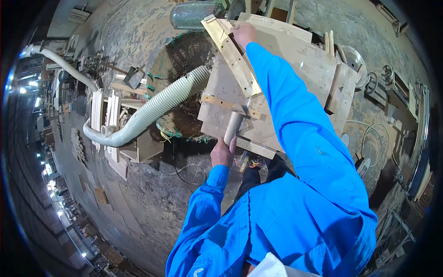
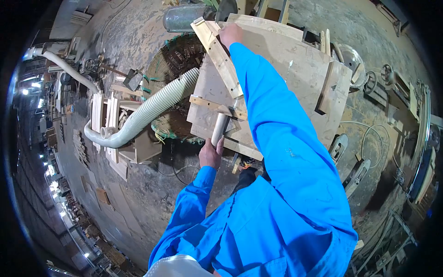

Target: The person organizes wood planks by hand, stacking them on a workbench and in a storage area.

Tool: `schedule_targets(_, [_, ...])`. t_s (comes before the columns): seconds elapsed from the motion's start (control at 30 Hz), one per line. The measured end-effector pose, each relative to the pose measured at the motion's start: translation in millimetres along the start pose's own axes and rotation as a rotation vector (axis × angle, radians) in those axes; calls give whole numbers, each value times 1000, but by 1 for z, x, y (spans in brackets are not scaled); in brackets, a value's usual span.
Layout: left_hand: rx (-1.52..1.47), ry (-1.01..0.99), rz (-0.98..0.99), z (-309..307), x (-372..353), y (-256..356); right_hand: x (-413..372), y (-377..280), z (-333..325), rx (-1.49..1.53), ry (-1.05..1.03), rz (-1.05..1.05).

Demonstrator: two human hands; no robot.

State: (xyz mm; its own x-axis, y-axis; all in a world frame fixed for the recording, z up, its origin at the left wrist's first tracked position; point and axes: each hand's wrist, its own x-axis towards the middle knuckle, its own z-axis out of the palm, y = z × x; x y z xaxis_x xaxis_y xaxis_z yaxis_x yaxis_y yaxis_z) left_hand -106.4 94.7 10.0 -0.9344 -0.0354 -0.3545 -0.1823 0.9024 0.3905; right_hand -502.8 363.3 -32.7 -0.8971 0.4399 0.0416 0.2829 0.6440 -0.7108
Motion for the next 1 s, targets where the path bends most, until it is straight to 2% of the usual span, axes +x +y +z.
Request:
schedule_targets(0.2, [1, 8, 15, 6, 21, 17, 32, 10, 0, -20, 29, -30])
schedule_targets(0.27, [62, 66, 60, 8, 27, 21, 40, 10, -2, -161, 28, -95])
schedule_targets(0.43, [42, 29, 27, 4, 31, 31, 46, 12, -6, -117, 67, -97])
schedule_targets(0.53, [35, 46, 42, 4, 28, 30, 28, 8, -16, -14, 48, -90])
schedule_targets(0.6, [41, 62, 51, 3, 26, 32, 21, 4, -16, 128, 68, 15])
schedule_targets(0.73, [91, 16, 17, 2, 21, 23, 20, 11, -2, 84, 101, 29])
schedule_targets(0.83, [87, 1, 30, 10, 18, 17, -8, 10, -18, 379, 80, 128])
schedule_targets(0.9, [30, 32, 37, 3, 11, 14, -31, 27, -18, 538, -49, 200])
schedule_targets(0.93, [46, -28, -41, 4, 13, 9, -53, 20, -42, 591, -104, 255])
schedule_targets(0.97, [28, -4, -40, 3, 10, 8, -68, 34, -41, 781, -91, 250])
schedule_targets(1.0, [20, 18, 1, 2, 6, 5, -82, 53, -43, 616, -98, 9])
